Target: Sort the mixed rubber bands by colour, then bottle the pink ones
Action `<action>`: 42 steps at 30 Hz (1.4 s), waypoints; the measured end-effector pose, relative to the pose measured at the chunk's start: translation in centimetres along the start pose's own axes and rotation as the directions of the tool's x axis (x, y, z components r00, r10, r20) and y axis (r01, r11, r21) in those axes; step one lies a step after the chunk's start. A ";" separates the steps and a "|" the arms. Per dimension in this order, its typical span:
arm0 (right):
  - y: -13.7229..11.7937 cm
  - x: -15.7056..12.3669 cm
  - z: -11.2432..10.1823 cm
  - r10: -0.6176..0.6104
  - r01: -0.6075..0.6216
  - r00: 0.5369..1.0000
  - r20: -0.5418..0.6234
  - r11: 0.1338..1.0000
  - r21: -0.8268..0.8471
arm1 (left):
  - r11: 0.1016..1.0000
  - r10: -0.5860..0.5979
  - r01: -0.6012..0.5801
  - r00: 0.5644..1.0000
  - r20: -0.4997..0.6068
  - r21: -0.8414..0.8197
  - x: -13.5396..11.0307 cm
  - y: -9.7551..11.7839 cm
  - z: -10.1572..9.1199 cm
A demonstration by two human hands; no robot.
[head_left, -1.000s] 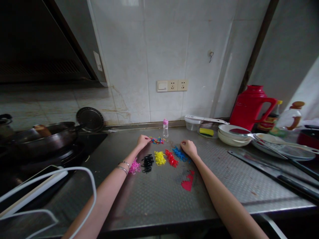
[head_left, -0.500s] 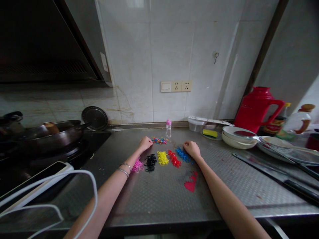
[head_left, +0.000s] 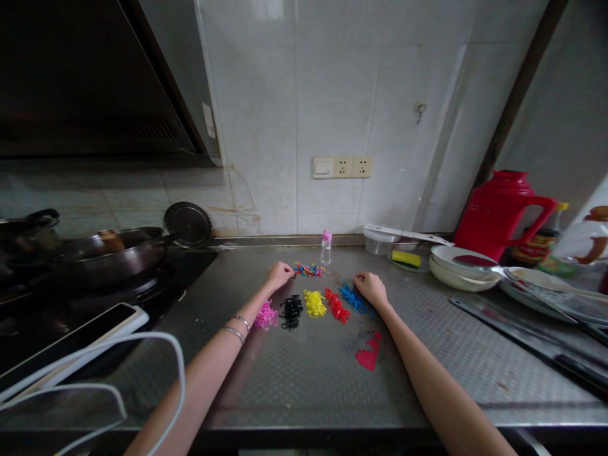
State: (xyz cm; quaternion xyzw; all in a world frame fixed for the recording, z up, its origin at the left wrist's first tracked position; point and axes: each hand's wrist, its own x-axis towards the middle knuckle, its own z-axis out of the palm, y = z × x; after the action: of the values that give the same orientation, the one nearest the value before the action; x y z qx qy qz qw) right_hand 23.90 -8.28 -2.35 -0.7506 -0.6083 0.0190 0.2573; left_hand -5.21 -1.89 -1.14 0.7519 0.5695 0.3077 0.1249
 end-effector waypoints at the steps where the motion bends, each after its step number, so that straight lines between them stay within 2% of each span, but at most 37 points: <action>1: 0.0 0.0 0.0 0.000 0.000 1.000 0.000 1.000 -0.001 | 1.000 0.004 -0.004 1.000 -0.004 -0.017 0.0 0.1 -0.2; 6: 0.2 0.2 0.2 -0.013 0.013 1.000 0.010 1.000 -0.005 | 0.992 0.054 -0.059 0.997 -0.050 -0.112 -0.3 1.6 -0.8; 13: 0.4 0.4 0.5 -0.014 0.014 1.000 0.013 1.000 -0.001 | 0.956 0.190 -0.209 0.976 -0.108 -0.205 -2.8 6.2 -0.3; 17: 0.5 0.3 0.5 -0.014 0.014 1.000 0.015 1.000 -0.001 | 0.941 0.304 -0.306 0.952 -0.040 -0.146 -3.9 8.4 0.7; 22: 0.4 0.2 0.4 -0.030 0.030 0.999 0.013 1.000 0.004 | 0.926 0.370 -0.364 0.928 0.045 -0.096 -4.6 10.0 2.3; 28: 0.2 0.0 0.1 -0.030 0.030 0.999 0.016 0.999 0.017 | 0.929 0.370 -0.364 0.919 0.139 -0.064 -5.1 10.5 3.4; 35: 0.0 -0.2 0.0 -0.035 0.035 0.999 0.003 0.999 0.021 | 0.904 0.427 -0.422 0.883 0.194 -0.072 -4.5 10.4 3.1; 39: -0.1 -0.3 -0.2 -0.034 0.034 0.999 0.001 0.999 0.021 | 0.924 0.374 -0.357 0.919 0.126 -0.137 -3.1 9.3 2.2; 42: -0.2 -0.3 -0.2 -0.025 0.025 1.000 0.005 0.999 0.023 | 0.936 0.322 -0.304 0.943 0.080 -0.180 -1.9 7.3 0.8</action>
State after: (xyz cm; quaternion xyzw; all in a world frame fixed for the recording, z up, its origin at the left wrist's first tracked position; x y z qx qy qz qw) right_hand 23.71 -8.63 -2.14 -0.7397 -0.6182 0.0247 0.2648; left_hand 0.64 -5.85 1.61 0.8356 0.4074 0.3286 0.1669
